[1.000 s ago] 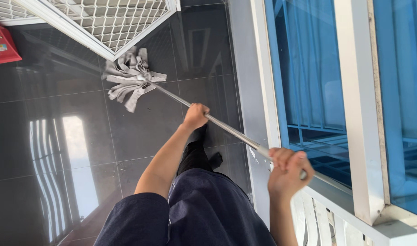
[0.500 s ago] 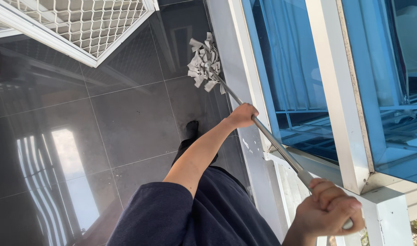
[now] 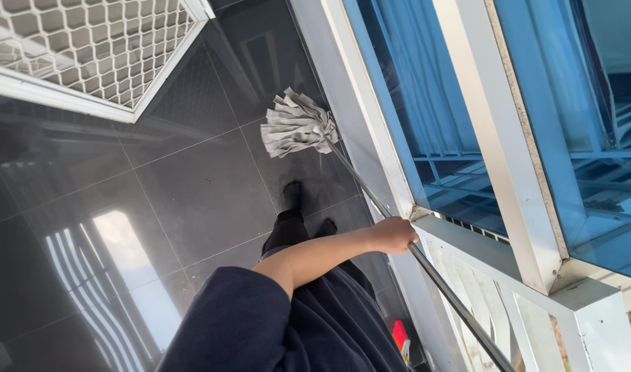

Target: The person is mopping a dark tiled floor using a mop. They move the mop head back and forth across the tiles to clean the surface.

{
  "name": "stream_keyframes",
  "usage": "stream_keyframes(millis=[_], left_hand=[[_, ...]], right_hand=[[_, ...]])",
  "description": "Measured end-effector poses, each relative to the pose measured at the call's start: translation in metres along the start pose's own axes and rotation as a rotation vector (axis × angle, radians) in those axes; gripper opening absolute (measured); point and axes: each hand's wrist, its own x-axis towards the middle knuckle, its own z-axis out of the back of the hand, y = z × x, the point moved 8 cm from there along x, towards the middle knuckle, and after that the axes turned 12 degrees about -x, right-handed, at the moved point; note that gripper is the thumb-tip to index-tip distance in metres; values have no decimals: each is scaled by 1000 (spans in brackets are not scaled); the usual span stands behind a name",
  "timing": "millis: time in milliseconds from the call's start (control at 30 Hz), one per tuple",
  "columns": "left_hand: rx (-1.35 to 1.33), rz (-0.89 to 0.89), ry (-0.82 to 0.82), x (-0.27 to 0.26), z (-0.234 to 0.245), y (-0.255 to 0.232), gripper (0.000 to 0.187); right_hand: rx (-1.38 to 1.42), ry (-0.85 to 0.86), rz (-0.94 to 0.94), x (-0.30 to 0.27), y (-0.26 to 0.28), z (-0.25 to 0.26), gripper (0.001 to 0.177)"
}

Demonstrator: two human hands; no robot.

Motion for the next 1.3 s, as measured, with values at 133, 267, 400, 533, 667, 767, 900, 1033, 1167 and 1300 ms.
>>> stream_keyframes(millis=[133, 267, 400, 533, 667, 767, 900, 1033, 1167, 1300], left_hand=[[72, -64, 127, 6, -10, 6, 9], [109, -29, 235, -8, 5, 19, 8], [126, -15, 250, -19, 33, 34, 11], [100, -234, 117, -21, 75, 44, 9], [158, -47, 256, -27, 104, 89, 5], [216, -9, 170, -33, 151, 125, 3], [377, 31, -90, -29, 229, 187, 7], [476, 63, -143, -21, 289, 225, 7], [375, -2, -236, -18, 292, 192, 5], [135, 87, -68, -21, 213, 127, 12]], right_hand=[[13, 14, -51, -8, -12, -11, 52], [-13, -21, -77, -23, -17, -16, 51], [-45, -109, -55, -29, -23, -32, 50], [-66, -211, -33, -50, -25, -35, 49], [-55, -240, -35, -88, -23, -32, 48], [-5, -203, -58, -94, -32, -61, 47], [8, -77, -188, -70, -61, -132, 45], [-48, 94, -195, -29, -62, -199, 49], [-68, 58, -119, -17, -29, -196, 49], [-88, -161, -14, -28, -1, -145, 47]])
